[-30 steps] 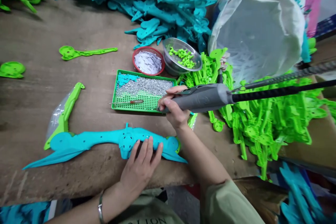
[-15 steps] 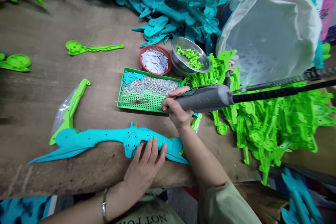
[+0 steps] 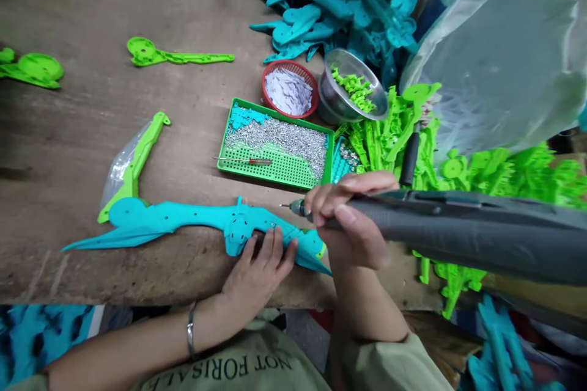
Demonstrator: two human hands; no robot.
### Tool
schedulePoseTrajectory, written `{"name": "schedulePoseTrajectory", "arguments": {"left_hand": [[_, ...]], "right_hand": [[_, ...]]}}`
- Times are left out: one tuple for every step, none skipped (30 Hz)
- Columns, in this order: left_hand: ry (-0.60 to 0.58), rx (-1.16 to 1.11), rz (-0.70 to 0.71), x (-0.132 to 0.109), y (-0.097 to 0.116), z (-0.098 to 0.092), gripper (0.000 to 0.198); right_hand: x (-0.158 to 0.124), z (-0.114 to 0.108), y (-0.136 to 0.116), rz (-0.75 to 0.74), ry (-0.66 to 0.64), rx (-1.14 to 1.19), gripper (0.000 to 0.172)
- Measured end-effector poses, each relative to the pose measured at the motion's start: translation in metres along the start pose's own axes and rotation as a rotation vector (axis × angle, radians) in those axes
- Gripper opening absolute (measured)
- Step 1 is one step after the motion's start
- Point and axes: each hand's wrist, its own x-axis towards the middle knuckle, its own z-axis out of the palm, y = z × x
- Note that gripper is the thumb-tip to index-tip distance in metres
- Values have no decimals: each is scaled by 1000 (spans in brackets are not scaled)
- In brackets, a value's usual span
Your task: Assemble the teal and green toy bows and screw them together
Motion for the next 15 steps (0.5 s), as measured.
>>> {"name": "schedulePoseTrajectory", "arguments": {"left_hand": [[-7,-11,-5,0,0,0,43],[-16,-20,-10,0,0,-1,42],[-26,-27,-13,0,0,-1,41],[-36,-33,-13,0,0,-1,41],[-43,-37,-11,-1,-1,-1,41],[-51,-38,-8,-1,-1,-1,41],[-56,-38,-4,-1,-1,-1,40],[-59,-38,-3,-1,-1,0,40],[-58,-38,-3,-1,-1,0,39],[-55,-41,-6,-1,-1,0,38],[-54,-46,-9,-1,-1,0,38],[-54,-56,-12,0,-1,1,38],[-57,-68,-13,0,-1,1,39],[-65,-82,-13,0,-1,1,39],[-76,-96,-11,0,-2,1,40]], "right_hand": [[-7,2,-1,21,-28,22,16],[-14,3,0,32,-51,47,17],[-20,3,2,40,-67,66,19],[-25,4,6,48,-77,78,20],[-29,4,9,57,-84,85,21],[-32,5,12,64,-85,89,22],[-34,5,16,71,-86,89,22],[-35,6,18,76,-85,88,21],[-36,7,20,81,-84,86,21],[-37,7,22,83,-83,84,20],[-38,7,24,79,-85,84,19],[-39,6,26,78,-93,83,18],[-39,5,28,84,-104,78,17],[-40,4,30,115,-120,59,15],[-40,2,32,167,-133,38,14]]}}
